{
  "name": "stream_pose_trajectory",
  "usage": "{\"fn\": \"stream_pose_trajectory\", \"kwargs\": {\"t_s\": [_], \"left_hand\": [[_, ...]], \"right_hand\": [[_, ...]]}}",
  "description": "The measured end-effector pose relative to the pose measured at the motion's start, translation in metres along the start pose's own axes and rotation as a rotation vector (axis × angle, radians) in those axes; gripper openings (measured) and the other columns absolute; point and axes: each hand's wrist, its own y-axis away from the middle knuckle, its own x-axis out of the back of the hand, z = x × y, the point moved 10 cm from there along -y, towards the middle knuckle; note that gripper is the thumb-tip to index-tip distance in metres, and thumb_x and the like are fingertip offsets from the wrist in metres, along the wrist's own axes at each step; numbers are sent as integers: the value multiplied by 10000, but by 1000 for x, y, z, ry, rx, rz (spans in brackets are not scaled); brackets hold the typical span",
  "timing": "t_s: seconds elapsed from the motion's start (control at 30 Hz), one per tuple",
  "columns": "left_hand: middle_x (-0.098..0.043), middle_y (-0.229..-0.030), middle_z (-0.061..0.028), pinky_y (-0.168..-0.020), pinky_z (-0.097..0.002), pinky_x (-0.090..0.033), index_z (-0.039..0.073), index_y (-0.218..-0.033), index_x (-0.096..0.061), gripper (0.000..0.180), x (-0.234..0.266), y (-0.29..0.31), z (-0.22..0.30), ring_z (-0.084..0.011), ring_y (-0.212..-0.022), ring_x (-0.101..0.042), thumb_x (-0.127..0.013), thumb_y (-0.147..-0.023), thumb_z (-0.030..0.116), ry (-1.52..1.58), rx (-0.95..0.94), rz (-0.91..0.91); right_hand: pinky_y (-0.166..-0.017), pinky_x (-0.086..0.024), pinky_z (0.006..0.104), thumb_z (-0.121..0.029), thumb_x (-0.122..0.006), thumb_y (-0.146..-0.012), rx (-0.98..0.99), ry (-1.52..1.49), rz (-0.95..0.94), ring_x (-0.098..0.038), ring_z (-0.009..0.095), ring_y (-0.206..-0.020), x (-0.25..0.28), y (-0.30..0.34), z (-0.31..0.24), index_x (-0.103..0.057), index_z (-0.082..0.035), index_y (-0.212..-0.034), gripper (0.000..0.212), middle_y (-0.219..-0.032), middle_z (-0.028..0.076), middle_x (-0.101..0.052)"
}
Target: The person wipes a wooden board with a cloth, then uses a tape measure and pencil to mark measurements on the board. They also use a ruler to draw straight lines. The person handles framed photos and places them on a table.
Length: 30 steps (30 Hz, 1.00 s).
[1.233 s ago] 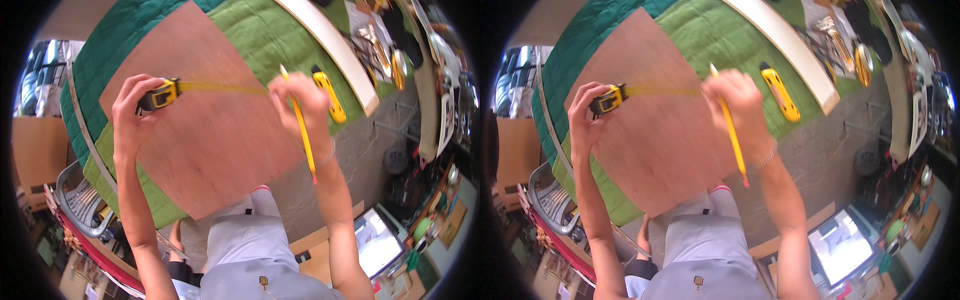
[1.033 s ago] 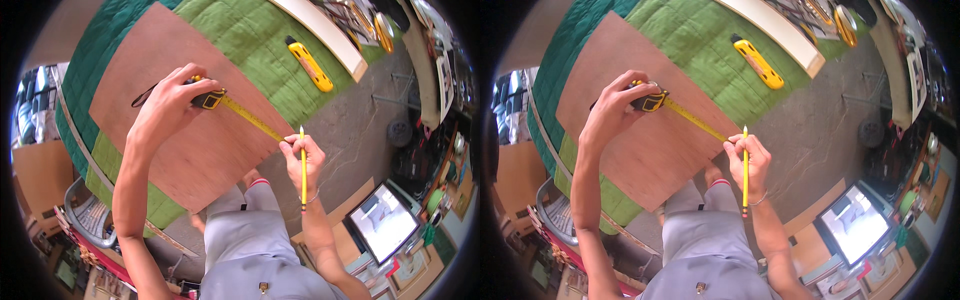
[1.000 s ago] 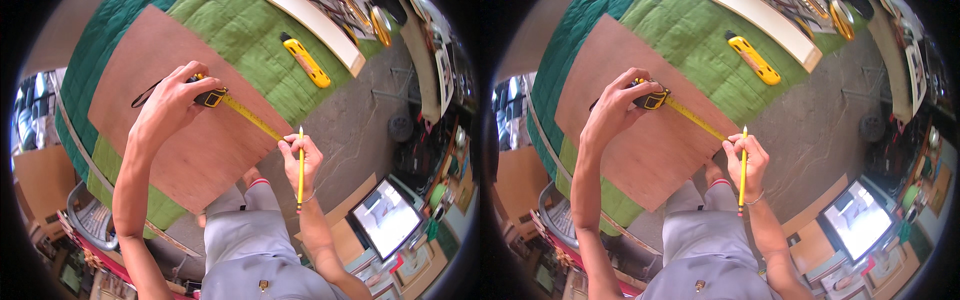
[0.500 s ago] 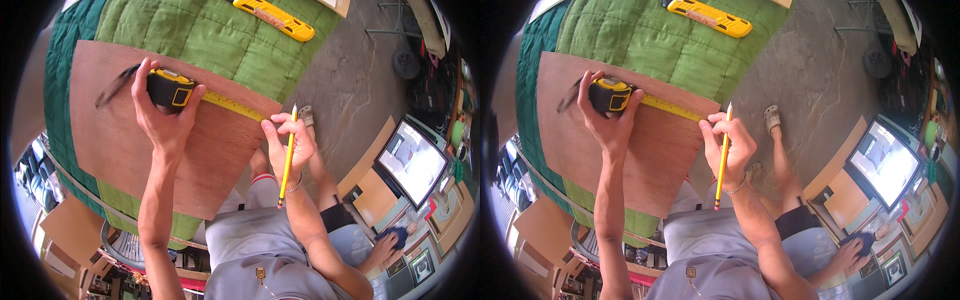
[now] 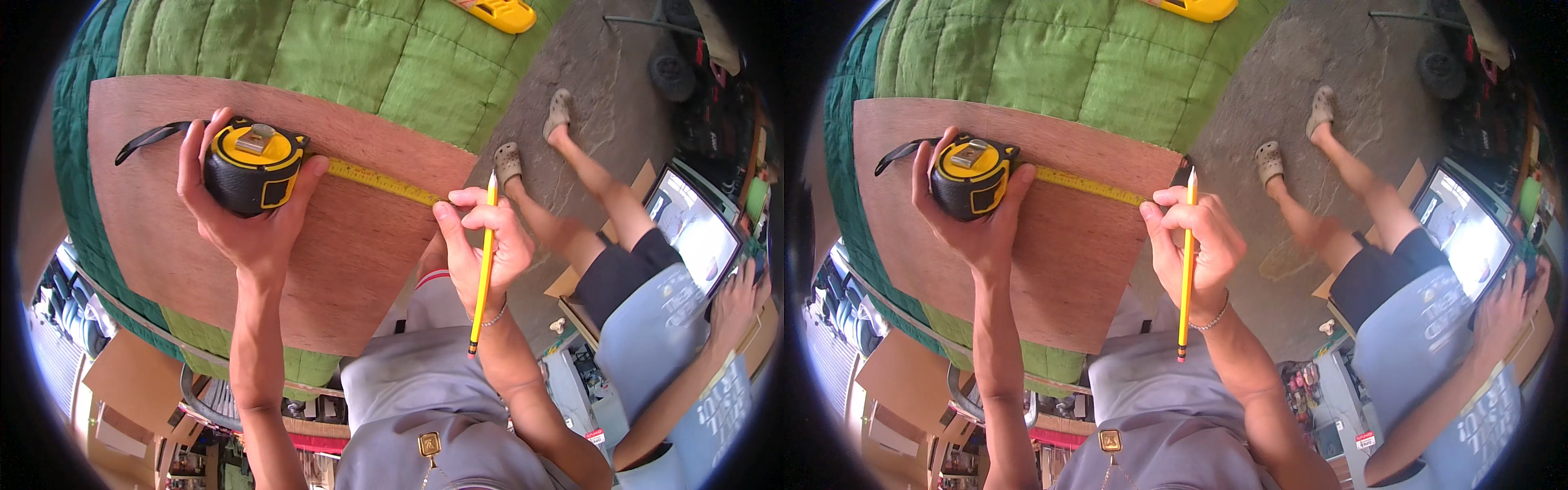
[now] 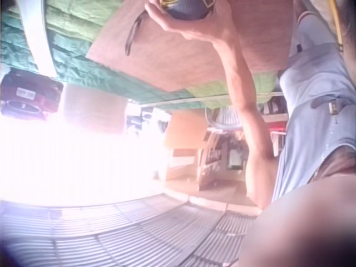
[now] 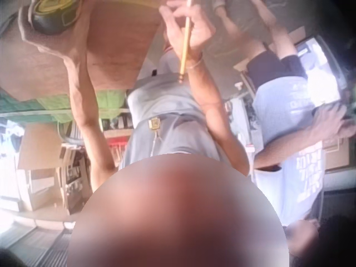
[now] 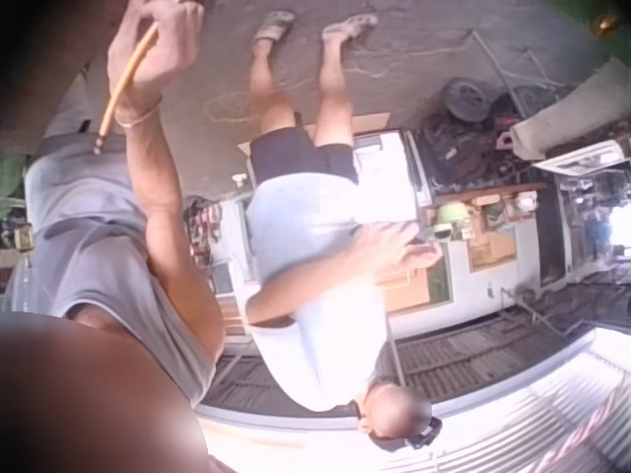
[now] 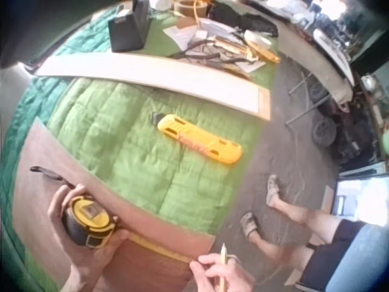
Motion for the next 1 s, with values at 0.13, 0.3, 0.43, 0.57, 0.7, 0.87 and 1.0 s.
{"fn": "stream_pose_trajectory", "kwargs": {"t_s": [0.13,0.3,0.43,0.57,0.7,0.87,1.0], "left_hand": [[-551,-1274,-200,-1027,-391,-437,-1,-1384,-315,1058,1,4,-9,-288,-1204,-519,-948,-548,139,77,60,38],[-552,-1277,-198,-1032,-396,-435,-7,-1340,-376,980,-2,4,-14,-286,-1216,-507,-942,-547,99,-82,120,-47],[-560,-1266,-206,-1028,-397,-444,-17,-1314,-398,940,-1,5,-11,-289,-1187,-530,-937,-550,82,15,87,-4],[-562,-1259,-219,-1018,-394,-456,-20,-1311,-394,928,2,7,-10,-289,-1159,-552,-933,-561,78,-3,93,2],[-559,-1257,-228,-1016,-396,-458,-26,-1315,-381,938,1,6,-9,-292,-1151,-556,-935,-567,93,10,63,-7],[-547,-1261,-235,-1017,-399,-459,-33,-1314,-371,946,1,7,-10,-295,-1152,-556,-937,-571,115,-37,69,-23],[-579,-1264,-231,-1031,-370,-445,-35,-1284,-420,868,3,7,-5,-261,-1169,-554,-912,-572,31,-13,32,3]], "right_hand": [[-586,-478,298,95,-767,-699,89,36,-34,-601,201,-664,-4,-6,-5,-546,-43,-760,268,-805,110,-669],[-591,-493,300,-20,-802,-729,197,114,-43,-610,213,-667,0,-9,-21,-584,-51,-776,225,-778,91,-644],[-536,-462,305,-383,-558,-971,275,-274,-192,-581,202,-658,-12,-3,-34,-623,2,-929,393,-837,133,-604],[-555,-485,317,-356,-545,-978,201,-282,-273,-577,190,-634,-35,1,-25,-598,9,-951,370,-860,136,-599],[-475,-477,305,-29,-678,-813,144,-471,-83,-580,180,-545,-30,-1,-14,-546,-29,-911,164,-754,104,-600],[-379,-388,280,71,-685,-696,344,-159,-135,-497,163,-451,-33,0,-31,-475,-33,-793,254,-675,82,-544],[-379,-379,286,76,-664,-686,322,-76,-196,-488,174,-449,-39,-1,-33,-451,-32,-704,239,-667,84,-532]]}}
